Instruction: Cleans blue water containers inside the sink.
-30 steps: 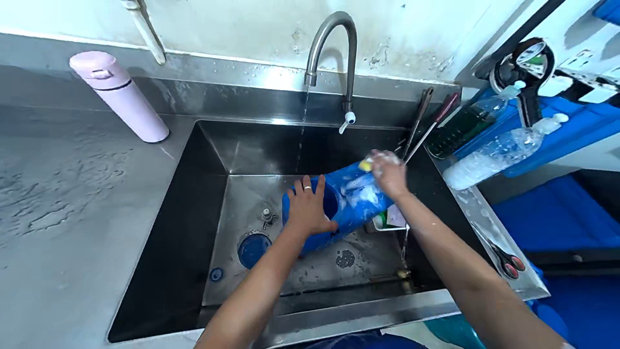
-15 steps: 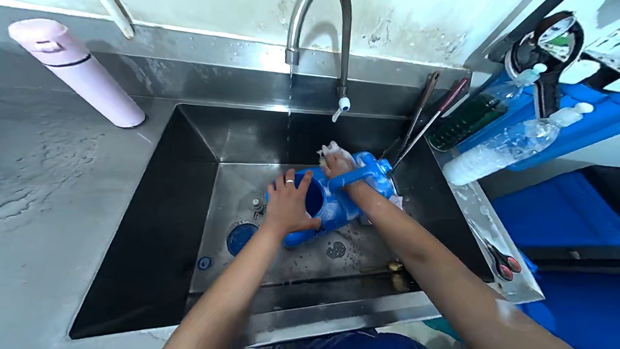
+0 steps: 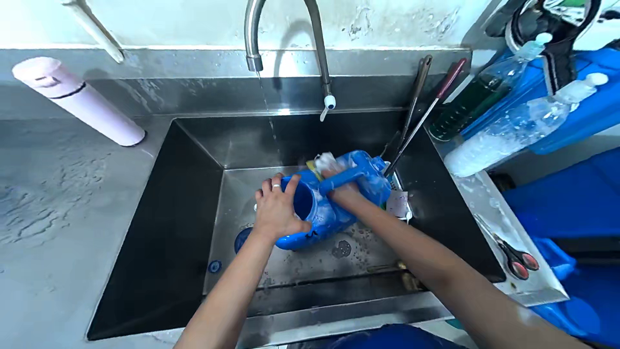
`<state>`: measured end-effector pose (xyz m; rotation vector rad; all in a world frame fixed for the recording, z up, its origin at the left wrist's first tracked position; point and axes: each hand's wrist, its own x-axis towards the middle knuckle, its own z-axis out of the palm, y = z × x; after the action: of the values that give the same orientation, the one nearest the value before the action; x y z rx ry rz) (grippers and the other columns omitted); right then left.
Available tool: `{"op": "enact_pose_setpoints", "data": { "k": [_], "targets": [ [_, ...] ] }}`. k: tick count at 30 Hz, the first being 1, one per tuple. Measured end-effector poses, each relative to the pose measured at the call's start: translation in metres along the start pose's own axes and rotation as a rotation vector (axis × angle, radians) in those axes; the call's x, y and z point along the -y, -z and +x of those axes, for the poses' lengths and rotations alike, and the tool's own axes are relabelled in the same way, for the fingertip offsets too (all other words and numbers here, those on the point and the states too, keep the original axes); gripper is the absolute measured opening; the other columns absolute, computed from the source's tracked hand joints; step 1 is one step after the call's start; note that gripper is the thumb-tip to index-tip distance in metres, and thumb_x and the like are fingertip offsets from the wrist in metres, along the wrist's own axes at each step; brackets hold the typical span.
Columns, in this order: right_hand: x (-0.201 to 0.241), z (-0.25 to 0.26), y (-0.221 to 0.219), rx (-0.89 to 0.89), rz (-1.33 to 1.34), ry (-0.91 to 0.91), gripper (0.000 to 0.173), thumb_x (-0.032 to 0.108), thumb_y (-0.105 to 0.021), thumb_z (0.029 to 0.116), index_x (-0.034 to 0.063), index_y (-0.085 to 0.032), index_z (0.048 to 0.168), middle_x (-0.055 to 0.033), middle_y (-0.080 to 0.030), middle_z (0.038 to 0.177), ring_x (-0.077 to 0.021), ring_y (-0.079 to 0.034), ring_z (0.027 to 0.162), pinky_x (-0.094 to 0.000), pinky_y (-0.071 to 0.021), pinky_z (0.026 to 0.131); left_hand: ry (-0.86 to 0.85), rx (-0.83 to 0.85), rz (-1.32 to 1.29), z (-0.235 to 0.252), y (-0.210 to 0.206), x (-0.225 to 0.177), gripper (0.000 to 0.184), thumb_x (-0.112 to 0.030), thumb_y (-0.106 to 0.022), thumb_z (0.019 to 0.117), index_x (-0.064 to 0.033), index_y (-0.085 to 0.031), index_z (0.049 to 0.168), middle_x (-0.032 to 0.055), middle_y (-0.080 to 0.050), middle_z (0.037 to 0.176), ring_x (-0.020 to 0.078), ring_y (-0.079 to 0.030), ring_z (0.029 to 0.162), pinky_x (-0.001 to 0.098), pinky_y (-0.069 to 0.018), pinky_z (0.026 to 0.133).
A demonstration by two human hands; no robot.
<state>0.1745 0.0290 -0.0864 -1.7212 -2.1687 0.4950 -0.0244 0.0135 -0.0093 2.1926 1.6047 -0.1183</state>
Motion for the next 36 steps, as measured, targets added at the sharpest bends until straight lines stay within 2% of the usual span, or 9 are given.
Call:
{"op": "enact_pose_setpoints", "data": {
  "k": [5, 7, 10, 14, 18, 23, 29, 32, 36],
  "targets": [
    [-0.005, -0.144, -0.024, -0.237, 0.156, 0.131, 0.016, -0.010, -0.062, 0.0838, -0.0070, -0.074, 0.094, -0.0255, -0.074, 0.100, -0.0425, -0.073, 0.099, -0.0553, -0.0594, 0.087, -0.035, -0.074, -0.073, 0.004, -0.007, -0.013, 0.105, -0.053, -0.089, 0.0690, -0.0212, -0.042, 0.157, 0.0254, -0.029, 0.162, 0.0486, -0.028, 0.147, 0.0673, -0.0269, 0.112],
    [0.014, -0.147, 0.010, 0.045, 0.389, -0.024, 0.022, -0.006, -0.057, 0.0951, -0.0110, -0.071, 0.112, -0.0271, -0.071, 0.116, -0.0380, -0.068, 0.112, -0.0499, -0.0515, 0.102, -0.045, -0.196, -0.128, 0.004, -0.017, -0.018, 0.087, -0.060, -0.072, 0.0861, -0.0130, -0.047, 0.154, 0.0293, -0.034, 0.159, 0.0517, -0.031, 0.146, 0.0689, -0.0268, 0.112],
    [0.023, -0.098, 0.050, -0.260, 0.615, -0.282, 0.026, 0.003, -0.060, 0.0990, -0.0126, -0.064, 0.120, -0.0270, -0.067, 0.118, -0.0329, -0.065, 0.110, -0.0456, -0.0517, 0.099, -0.024, -0.278, -0.226, 0.012, -0.015, -0.025, 0.060, -0.049, -0.037, 0.1090, -0.0092, -0.048, 0.153, 0.0282, -0.034, 0.161, 0.0490, -0.029, 0.149, 0.0672, -0.0205, 0.117],
    [0.098, -0.072, -0.004, -0.274, 0.736, -0.555, 0.048, 0.014, -0.056, 0.1040, -0.0143, -0.044, 0.141, -0.0338, -0.061, 0.127, -0.0402, -0.063, 0.117, -0.0492, -0.0501, 0.103, -0.060, -0.259, -0.242, 0.013, -0.013, -0.020, 0.058, -0.041, -0.024, 0.1123, -0.0074, -0.045, 0.155, 0.0262, -0.034, 0.162, 0.0474, -0.027, 0.151, 0.0642, -0.0151, 0.120],
    [0.173, -0.095, -0.037, 0.181, 0.797, -0.384, 0.044, 0.010, -0.056, 0.1033, -0.0126, -0.049, 0.140, -0.0326, -0.062, 0.128, -0.0405, -0.062, 0.120, -0.0506, -0.0470, 0.106, -0.069, -0.210, -0.285, 0.012, -0.008, -0.014, 0.056, -0.035, -0.021, 0.1134, -0.0063, -0.045, 0.154, 0.0249, -0.037, 0.161, 0.0486, -0.029, 0.148, 0.0669, -0.0195, 0.116],
    [0.103, -0.091, 0.011, -0.346, 0.719, -0.569, 0.042, 0.010, -0.057, 0.1027, -0.0138, -0.048, 0.136, -0.0317, -0.064, 0.121, -0.0379, -0.065, 0.114, -0.0482, -0.0503, 0.102, -0.064, -0.168, -0.389, 0.004, -0.001, -0.017, 0.051, -0.031, -0.025, 0.1137, -0.0061, -0.046, 0.153, 0.0257, -0.036, 0.160, 0.0495, -0.029, 0.147, 0.0687, -0.0202, 0.114],
    [0.174, -0.085, 0.010, -0.048, 0.710, -0.243, 0.044, 0.005, -0.058, 0.0994, -0.0129, -0.050, 0.139, -0.0315, -0.063, 0.127, -0.0380, -0.063, 0.119, -0.0484, -0.0489, 0.105, -0.114, -0.408, -1.033, 0.000, -0.001, 0.041, 0.049, -0.010, -0.039, 0.1013, 0.0034, -0.048, 0.147, 0.0255, -0.033, 0.160, 0.0349, -0.038, 0.145, 0.0493, -0.0346, 0.115],
    [0.097, -0.023, 0.060, -0.170, 0.387, -0.279, 0.036, 0.011, -0.060, 0.1006, -0.0094, -0.059, 0.130, -0.0313, -0.058, 0.132, -0.0441, -0.057, 0.125, -0.0583, -0.0458, 0.106, 0.045, -0.270, -1.043, -0.036, -0.033, 0.066, 0.082, -0.001, -0.064, 0.0889, 0.0093, -0.021, 0.157, 0.0334, -0.019, 0.164, 0.0398, -0.029, 0.150, 0.0472, -0.0303, 0.120],
    [0.102, 0.042, 0.029, 0.166, 0.176, -0.142, 0.052, 0.044, -0.054, 0.1048, -0.0034, -0.069, 0.121, -0.0273, -0.062, 0.132, -0.0439, -0.055, 0.130, -0.0635, -0.0416, 0.109, 0.119, -0.325, -1.195, -0.032, -0.118, 0.024, 0.133, -0.007, -0.093, 0.0607, 0.0048, -0.004, 0.159, 0.0312, -0.042, 0.151, 0.0322, -0.050, 0.138, 0.0412, -0.0443, 0.115]
  ]
}}
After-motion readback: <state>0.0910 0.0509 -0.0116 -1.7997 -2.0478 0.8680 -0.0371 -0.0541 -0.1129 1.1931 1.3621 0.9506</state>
